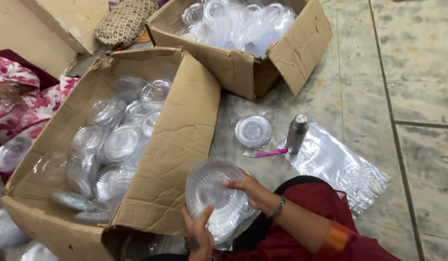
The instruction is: The person sits on the floor and repeatedly picks up clear plastic plates, wraps each one in a plastic bag, and places the wrapped plates into a cardboard box. The person uses a pink utility knife to cut open the packaging and handles the plates and bags by hand.
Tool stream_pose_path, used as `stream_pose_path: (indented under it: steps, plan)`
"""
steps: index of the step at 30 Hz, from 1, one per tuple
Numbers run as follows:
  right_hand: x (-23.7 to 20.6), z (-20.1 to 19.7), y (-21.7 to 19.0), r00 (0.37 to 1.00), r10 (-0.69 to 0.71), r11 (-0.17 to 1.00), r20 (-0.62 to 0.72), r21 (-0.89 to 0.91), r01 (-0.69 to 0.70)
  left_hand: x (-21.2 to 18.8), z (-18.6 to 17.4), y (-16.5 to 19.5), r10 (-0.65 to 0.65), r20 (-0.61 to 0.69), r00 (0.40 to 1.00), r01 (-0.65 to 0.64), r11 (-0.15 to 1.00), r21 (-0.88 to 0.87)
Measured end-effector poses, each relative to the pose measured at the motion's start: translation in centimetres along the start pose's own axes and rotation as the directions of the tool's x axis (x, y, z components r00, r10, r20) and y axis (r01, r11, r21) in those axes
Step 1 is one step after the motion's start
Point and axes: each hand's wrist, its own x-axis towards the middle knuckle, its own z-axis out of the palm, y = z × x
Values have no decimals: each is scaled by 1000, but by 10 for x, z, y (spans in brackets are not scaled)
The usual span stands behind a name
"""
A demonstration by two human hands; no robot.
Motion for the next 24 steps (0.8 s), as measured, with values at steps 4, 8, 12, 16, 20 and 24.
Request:
stream_pose_path:
  steps: [4,8,12,16,20,24]
  plan:
    - [-73,-5,15,996,65,998,-67,14,-64,-52,-7,-20,10,62,998,-20,985,171]
    - [-137,-36,53,952,296,912,-73,319,-259,-80,-14,-39,3,370,929,-192,859,475]
    - [-177,-67,110,863,506,723,-9,549,-419,-87,-17,-42,304,649,697,-706,451,547]
    - [-188,-89,171,771,630,582,92,602,-547,-92,-31,-32,316,671,671,-707,546,450]
    - [-181,-101,210,717,695,665,55,332,-669,-101,-44,-19,239,664,709,-676,499,542]
    - [-182,-99,220,668,740,642,78,216,-736,-109,-44,-8,16,463,886,-370,628,685]
